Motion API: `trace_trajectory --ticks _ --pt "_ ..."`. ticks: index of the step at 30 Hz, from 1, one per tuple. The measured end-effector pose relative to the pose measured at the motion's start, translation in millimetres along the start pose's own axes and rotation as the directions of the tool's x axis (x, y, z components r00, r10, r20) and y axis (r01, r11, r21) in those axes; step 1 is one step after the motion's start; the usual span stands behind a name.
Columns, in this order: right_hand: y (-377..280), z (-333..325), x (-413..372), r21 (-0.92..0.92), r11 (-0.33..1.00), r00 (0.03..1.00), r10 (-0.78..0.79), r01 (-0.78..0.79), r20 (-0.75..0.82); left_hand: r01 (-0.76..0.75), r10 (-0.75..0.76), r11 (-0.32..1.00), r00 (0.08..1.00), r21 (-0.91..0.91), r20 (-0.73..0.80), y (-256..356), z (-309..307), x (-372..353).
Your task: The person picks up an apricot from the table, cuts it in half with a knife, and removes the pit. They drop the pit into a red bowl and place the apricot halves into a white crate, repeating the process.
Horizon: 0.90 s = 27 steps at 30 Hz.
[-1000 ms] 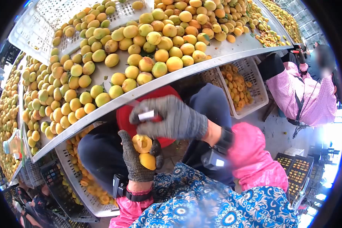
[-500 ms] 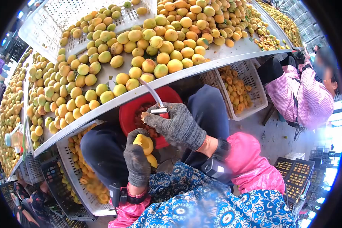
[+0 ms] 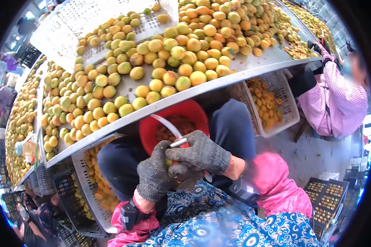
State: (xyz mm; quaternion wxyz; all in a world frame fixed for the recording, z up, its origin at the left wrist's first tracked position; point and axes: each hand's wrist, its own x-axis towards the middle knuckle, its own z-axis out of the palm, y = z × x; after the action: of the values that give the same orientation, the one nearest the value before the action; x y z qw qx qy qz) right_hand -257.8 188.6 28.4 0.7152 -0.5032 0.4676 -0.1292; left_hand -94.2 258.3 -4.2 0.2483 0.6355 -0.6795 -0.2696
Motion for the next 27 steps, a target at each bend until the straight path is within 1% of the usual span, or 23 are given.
trace_trajectory --ticks 2,3,4,6,7,8,10,11,12,13,14,15,16,17,18,19,20,21,22,24,25,26,27 --pt "-0.3 2.0 -0.2 0.009 1.000 1.000 -0.013 0.012 0.012 -0.001 0.002 0.997 1.000 -0.075 0.016 1.1 -1.8 1.1" --pt "2.2 3.1 1.6 -0.019 0.997 0.998 -0.069 0.068 -0.016 -0.011 0.012 0.992 1.000 -0.123 0.007 2.8 -3.4 1.1" --pt "3.9 3.8 3.2 -0.048 0.991 0.991 -0.126 0.124 -0.044 -0.008 0.008 0.993 1.000 -0.114 -0.004 2.5 -5.4 1.8" --pt "5.7 7.7 4.9 -0.044 0.990 0.991 -0.135 0.134 -0.024 0.019 -0.031 0.967 0.999 -0.252 -0.043 1.0 -9.1 2.4" --pt "7.9 12.1 4.9 -0.033 0.982 0.981 -0.189 0.188 -0.050 0.030 -0.051 0.946 0.997 -0.323 -0.058 -0.4 -10.9 1.8" --pt "6.6 16.8 5.6 -0.022 0.970 0.967 -0.244 0.243 -0.078 0.031 -0.055 0.947 0.996 -0.319 -0.066 -2.6 -13.7 1.1" --pt "-6.8 27.7 1.2 -0.064 0.976 0.977 -0.210 0.206 -0.050 0.014 -0.102 0.852 0.985 -0.524 -0.139 -10.0 -22.6 -1.1" --pt "-11.0 33.3 -0.1 -0.004 0.981 0.980 -0.191 0.192 -0.056 0.068 -0.192 0.778 0.972 -0.624 -0.135 -5.0 -42.5 -3.7" --pt "-13.5 38.2 1.6 0.057 0.983 0.983 -0.172 0.176 -0.062 -0.083 -0.106 0.870 0.931 -0.486 -0.349 -13.0 -55.2 -5.5" --pt "-9.4 36.8 9.1 0.018 0.967 0.964 -0.252 0.255 -0.084 -0.034 -0.129 0.931 0.900 -0.362 -0.416 -18.4 -76.5 -11.5" --pt "-7.0 33.7 14.3 -0.010 0.958 0.953 -0.285 0.286 -0.102 0.000 -0.250 0.895 0.828 -0.445 -0.502 -33.5 -83.7 -19.0" --pt "-7.6 29.4 18.3 -0.049 0.959 0.952 -0.283 0.279 -0.120 0.039 -0.279 0.917 0.775 -0.397 -0.568 -48.8 -98.2 -28.1" --pt "-7.8 24.4 22.7 -0.089 0.958 0.950 -0.281 0.271 -0.137 0.047 -0.363 0.864 0.749 -0.502 -0.554 -81.1 -103.3 -42.6" --pt "-1.3 18.8 30.6 -0.114 0.936 0.929 -0.347 0.334 -0.126 0.132 -0.336 0.922 0.742 -0.364 -0.580 -90.2 -119.3 -49.8" --pt "3.6 12.6 39.2 -0.109 0.934 0.929 -0.353 0.342 -0.113 0.216 -0.305 0.952 0.739 -0.218 -0.601 -97.5 -133.5 -54.8" --pt "7.8 6.0 48.1 -0.338 0.891 0.943 -0.330 0.302 -0.029 0.223 -0.306 0.952 0.731 -0.210 -0.610 -112.0 -141.4 -58.8" --pt "13.0 -0.3 57.0 -0.550 0.791 0.956 -0.291 0.267 0.046 0.263 -0.209 0.965 0.749 -0.008 -0.629 -131.9 -144.8 -61.6" --pt "23.6 -3.4 62.5 -0.788 0.578 0.952 -0.303 0.212 0.034 0.296 -0.113 0.935 0.770 0.195 -0.628 -147.5 -149.7 -62.3" --pt "28.4 -5.3 64.2 -0.783 0.579 0.950 -0.309 0.227 0.047 0.306 -0.112 0.930 0.765 0.205 -0.634 -158.9 -157.0 -61.3" --pt "35.6 -6.8 66.3 -0.905 0.385 0.955 -0.289 0.180 0.067 0.354 -0.090 0.899 0.726 0.259 -0.682 -178.3 -173.0 -51.9" --pt "35.4 -5.7 66.6 -0.901 0.372 0.936 -0.339 0.222 0.090 0.412 -0.142 0.878 0.711 0.245 -0.689 -193.2 -183.3 -45.5" --pt "35.0 -5.2 67.2 -0.897 0.376 0.935 -0.340 0.232 0.099 0.421 -0.144 0.872 0.709 0.251 -0.690 -209.3 -193.8 -35.8" --pt "34.1 -4.9 68.4 -0.881 0.401 0.930 -0.352 0.249 0.103 0.500 -0.195 0.819 0.703 0.280 -0.684 -226.9 -205.0 -23.7"
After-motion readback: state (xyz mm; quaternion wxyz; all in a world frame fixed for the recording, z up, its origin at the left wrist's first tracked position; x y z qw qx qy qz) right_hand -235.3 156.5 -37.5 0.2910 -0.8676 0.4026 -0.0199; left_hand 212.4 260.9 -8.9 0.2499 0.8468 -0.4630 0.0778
